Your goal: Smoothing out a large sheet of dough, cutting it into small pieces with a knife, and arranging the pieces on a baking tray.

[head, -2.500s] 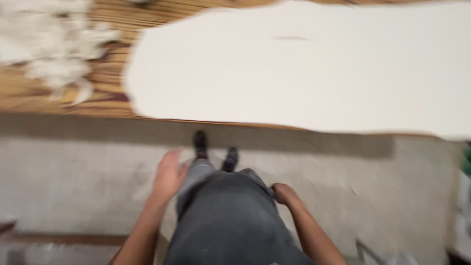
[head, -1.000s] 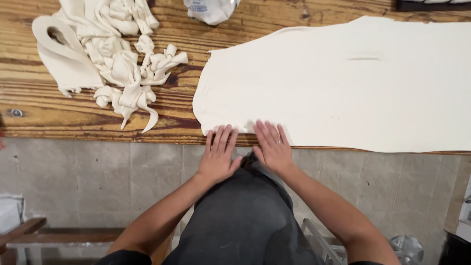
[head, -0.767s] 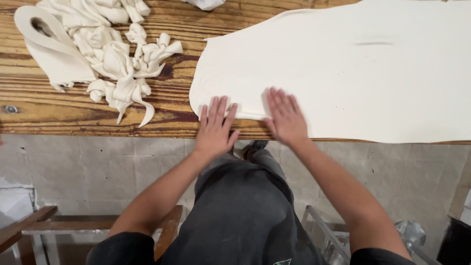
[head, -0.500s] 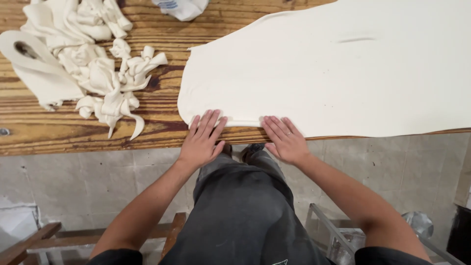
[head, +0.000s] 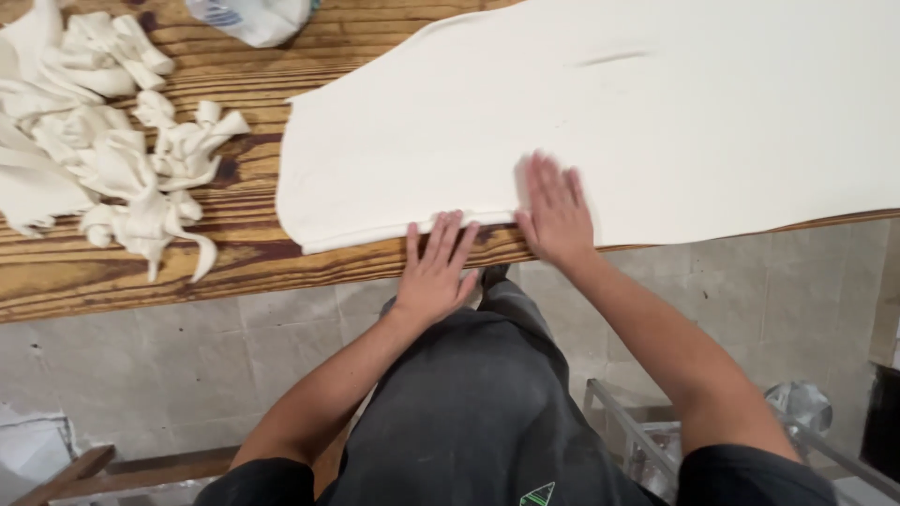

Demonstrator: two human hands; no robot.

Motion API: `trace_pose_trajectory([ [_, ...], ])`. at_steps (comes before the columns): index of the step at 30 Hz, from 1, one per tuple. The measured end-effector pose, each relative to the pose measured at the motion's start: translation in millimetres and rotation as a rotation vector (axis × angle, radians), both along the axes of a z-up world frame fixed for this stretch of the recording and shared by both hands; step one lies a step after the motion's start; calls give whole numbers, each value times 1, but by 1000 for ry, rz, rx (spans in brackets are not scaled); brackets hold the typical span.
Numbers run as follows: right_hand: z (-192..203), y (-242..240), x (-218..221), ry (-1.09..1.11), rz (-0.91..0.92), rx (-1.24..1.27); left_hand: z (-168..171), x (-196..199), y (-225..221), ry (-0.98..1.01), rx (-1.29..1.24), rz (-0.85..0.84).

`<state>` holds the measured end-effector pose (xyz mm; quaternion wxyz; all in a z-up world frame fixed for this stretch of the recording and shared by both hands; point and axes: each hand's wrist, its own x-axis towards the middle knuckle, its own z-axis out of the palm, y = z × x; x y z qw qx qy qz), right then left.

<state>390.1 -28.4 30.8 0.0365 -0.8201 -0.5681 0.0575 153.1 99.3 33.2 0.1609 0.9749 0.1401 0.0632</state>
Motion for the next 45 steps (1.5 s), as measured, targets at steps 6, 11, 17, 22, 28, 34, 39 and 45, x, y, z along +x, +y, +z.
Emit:
trace_pose_trajectory([
  [6,-31,-78,-10,222,125,-119,-1,35,-44,-13,80,-41],
  [11,10,-46,46,22,140,-20,10,74,-60,138,52,90],
  [17,9,-99,52,162,51,-126,8,97,-93,122,94,-21],
  [22,-20,-113,101,57,160,-128,9,121,-104,79,151,6],
  [28,-4,-153,106,-7,-76,-56,5,149,-124,61,31,-151],
  [34,5,-142,153,-27,-75,-45,8,174,-137,23,83,-89],
  [39,-20,-200,142,-46,-55,195,1,187,-148,-33,98,-225],
  [45,7,-181,211,-80,-179,50,10,210,-145,40,57,-171],
])
